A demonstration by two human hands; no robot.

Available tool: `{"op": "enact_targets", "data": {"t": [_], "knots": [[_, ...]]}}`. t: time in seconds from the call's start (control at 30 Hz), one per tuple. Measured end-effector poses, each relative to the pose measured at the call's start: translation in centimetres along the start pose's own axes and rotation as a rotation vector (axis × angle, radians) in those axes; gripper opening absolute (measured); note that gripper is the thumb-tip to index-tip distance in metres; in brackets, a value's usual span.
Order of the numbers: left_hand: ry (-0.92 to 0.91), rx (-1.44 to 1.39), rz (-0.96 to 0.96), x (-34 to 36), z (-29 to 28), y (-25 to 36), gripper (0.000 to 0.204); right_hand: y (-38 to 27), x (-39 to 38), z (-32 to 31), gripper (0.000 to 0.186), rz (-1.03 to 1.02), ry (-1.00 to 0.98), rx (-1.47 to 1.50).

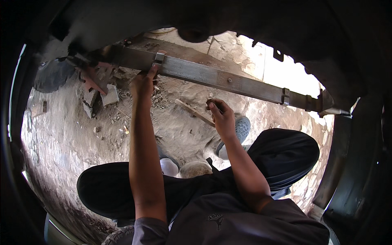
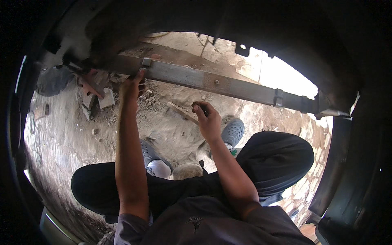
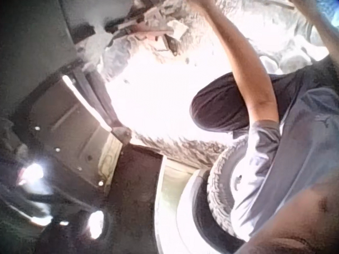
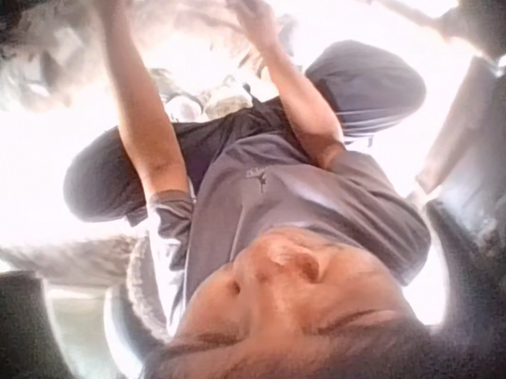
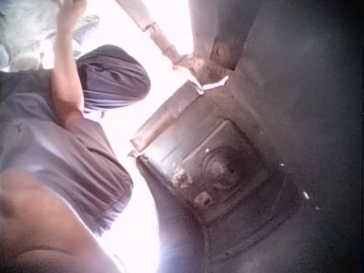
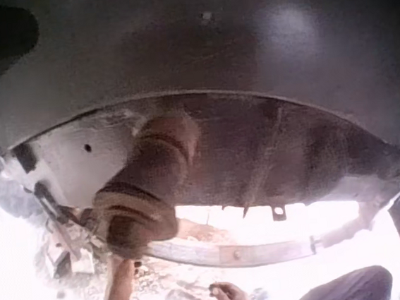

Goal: The person sits beneath a vehicle and uses a wrench to tighten bolts on a metal suspension component. They repeatedly adjust the wrench and turn the fasteners to secure the part in place.

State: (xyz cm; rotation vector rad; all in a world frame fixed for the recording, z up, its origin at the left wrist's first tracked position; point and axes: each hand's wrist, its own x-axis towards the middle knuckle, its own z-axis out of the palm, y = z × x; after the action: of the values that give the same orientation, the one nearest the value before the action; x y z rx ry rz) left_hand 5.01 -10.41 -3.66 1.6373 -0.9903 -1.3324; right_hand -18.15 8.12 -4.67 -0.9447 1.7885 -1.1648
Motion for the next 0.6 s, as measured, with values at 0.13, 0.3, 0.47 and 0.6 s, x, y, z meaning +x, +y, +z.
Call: {"op": "enact_targets", "data": {"t": [0.13,0.3,0.47,0.6], "knots": [[-0.014,0.015,-0.057,-0.4,-0.2,0.6,0.047,-0.6,0.2,-1.1,0.028,0.018,-0.001,0.135],[-0.034,0.02,-0.05,-0.7,-0.6,0.9,0.046,-1.6,0.0,-1.7,0.031,0.134,0.013,0.249],[-0.022,0.04,-0.047,-0.9,-0.5,1.2,0.046,-0.7,0.1,-2.0,0.032,0.019,0.036,0.076],[-0.033,0.039,-0.05,-0.9,-0.7,1.3,0.046,-1.3,0.7,-2.9,0.025,-0.064,0.136,-0.002]]}}
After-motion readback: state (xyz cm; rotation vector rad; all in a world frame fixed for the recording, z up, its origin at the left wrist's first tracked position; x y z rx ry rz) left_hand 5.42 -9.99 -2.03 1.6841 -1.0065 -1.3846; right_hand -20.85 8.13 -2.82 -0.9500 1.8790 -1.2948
